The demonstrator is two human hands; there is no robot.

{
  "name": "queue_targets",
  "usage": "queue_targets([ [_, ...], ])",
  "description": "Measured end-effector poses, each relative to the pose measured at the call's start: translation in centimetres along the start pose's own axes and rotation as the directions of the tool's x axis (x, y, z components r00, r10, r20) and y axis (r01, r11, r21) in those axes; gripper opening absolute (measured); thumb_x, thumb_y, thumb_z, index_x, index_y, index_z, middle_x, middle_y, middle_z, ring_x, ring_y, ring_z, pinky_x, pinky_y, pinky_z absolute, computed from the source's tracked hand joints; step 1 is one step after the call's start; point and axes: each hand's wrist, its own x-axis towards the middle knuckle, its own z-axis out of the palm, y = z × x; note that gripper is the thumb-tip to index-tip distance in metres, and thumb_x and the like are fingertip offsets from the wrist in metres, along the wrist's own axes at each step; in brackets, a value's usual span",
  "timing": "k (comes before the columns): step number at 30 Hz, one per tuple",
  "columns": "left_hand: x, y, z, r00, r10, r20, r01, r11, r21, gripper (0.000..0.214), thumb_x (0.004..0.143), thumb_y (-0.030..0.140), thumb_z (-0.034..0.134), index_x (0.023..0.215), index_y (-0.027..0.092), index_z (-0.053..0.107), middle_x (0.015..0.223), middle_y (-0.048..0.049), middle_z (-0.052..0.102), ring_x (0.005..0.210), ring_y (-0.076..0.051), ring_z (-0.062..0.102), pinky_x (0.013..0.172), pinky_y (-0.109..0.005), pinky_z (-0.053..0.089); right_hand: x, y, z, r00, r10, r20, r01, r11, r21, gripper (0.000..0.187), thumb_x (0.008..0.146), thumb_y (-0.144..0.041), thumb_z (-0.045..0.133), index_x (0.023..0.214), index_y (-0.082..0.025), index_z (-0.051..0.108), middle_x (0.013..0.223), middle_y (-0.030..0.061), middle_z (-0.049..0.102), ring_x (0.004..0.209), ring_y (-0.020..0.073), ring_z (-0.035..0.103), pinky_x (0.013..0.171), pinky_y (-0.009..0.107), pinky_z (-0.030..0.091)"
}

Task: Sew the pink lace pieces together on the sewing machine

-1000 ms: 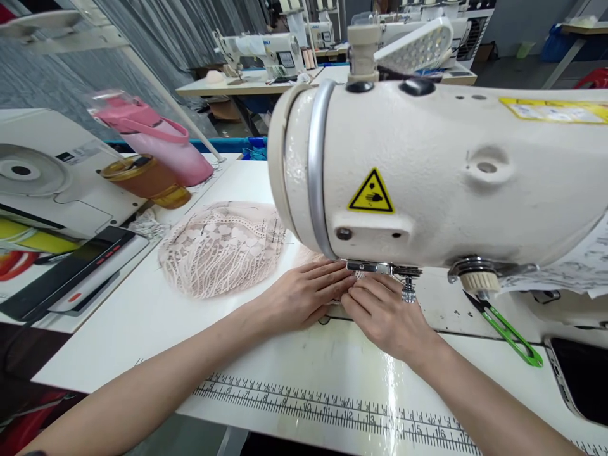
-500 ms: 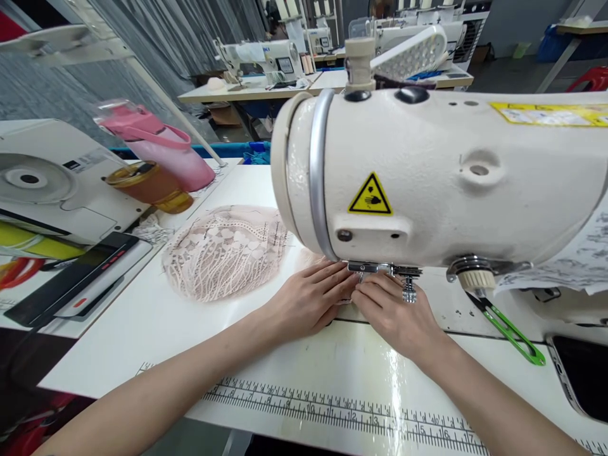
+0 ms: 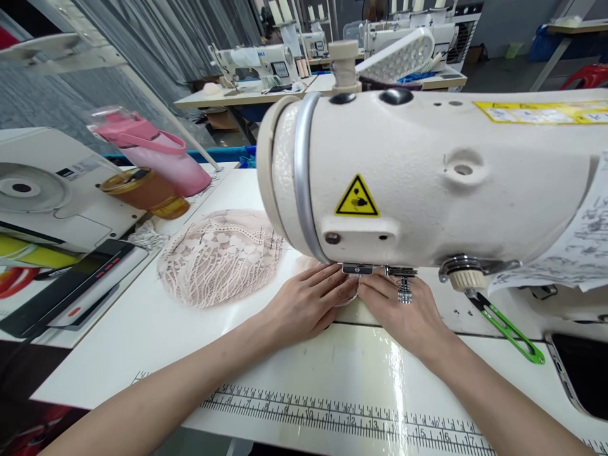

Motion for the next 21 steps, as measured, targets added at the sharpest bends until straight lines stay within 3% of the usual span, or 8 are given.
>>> queue_targets([
  [6, 0.0, 0.1, 0.0, 1.000, 0.001, 0.005, -0.001, 1.000, 0.024, 0.040, 0.096, 0.028, 0.040, 0.132, 0.014, 0.050, 0.131, -0.0094, 0.056, 0.124, -0.024, 0.051, 0.105, -0.040, 0.043, 0.1, 0.6, -0.4, 0.999, -0.006, -0.040, 0.009, 0.998, 0.069, 0.025, 0.093, -0.022, 0.044, 0.102, -0.027, 0.067, 0.103, -0.0022, 0.070, 0.082, 0.0136, 0.065, 0.071, 0.030, 0.051],
  [11, 0.1, 0.1, 0.0, 0.999, -0.026, 0.030, 0.026, 1.000, 0.012, 0.041, 0.095, 0.027, 0.041, 0.134, 0.014, 0.048, 0.133, -0.0098, 0.054, 0.126, -0.025, 0.049, 0.107, -0.041, 0.041, 1.0, 0.7, -0.9, 0.992, -0.041, -0.117, 0.054, 0.992, 0.116, 0.031, 0.094, -0.016, 0.039, 0.088, -0.026, 0.068, 0.088, -0.0021, 0.072, 0.073, 0.0130, 0.064, 0.063, 0.029, 0.049],
  [16, 0.1, 0.1, 0.0, 0.999, -0.031, 0.010, 0.031, 0.999, 0.019, 0.042, 0.094, 0.027, 0.043, 0.134, 0.014, 0.048, 0.134, -0.0103, 0.053, 0.128, -0.025, 0.047, 0.109, -0.042, 0.039, 0.6, 0.7, -0.3, 0.988, -0.032, -0.150, 0.036, 0.999, 0.024, 0.017, 0.089, -0.022, 0.053, 0.098, -0.021, 0.068, 0.097, 0.0019, 0.072, 0.074, 0.0116, 0.064, 0.069, 0.026, 0.046],
  [21, -0.3, 0.0, 0.1, 0.997, 0.072, -0.037, -0.071, 0.997, 0.040, 0.037, 0.096, 0.023, 0.041, 0.131, 0.013, 0.052, 0.133, -0.0065, 0.054, 0.127, -0.021, 0.047, 0.110, -0.038, 0.038, -0.2, 0.5, -0.3, 0.996, -0.024, -0.085, 0.024, 1.000, 0.002, 0.016, 0.087, -0.029, 0.057, 0.097, -0.029, 0.070, 0.106, -0.0015, 0.069, 0.081, 0.0136, 0.065, 0.066, 0.028, 0.043],
])
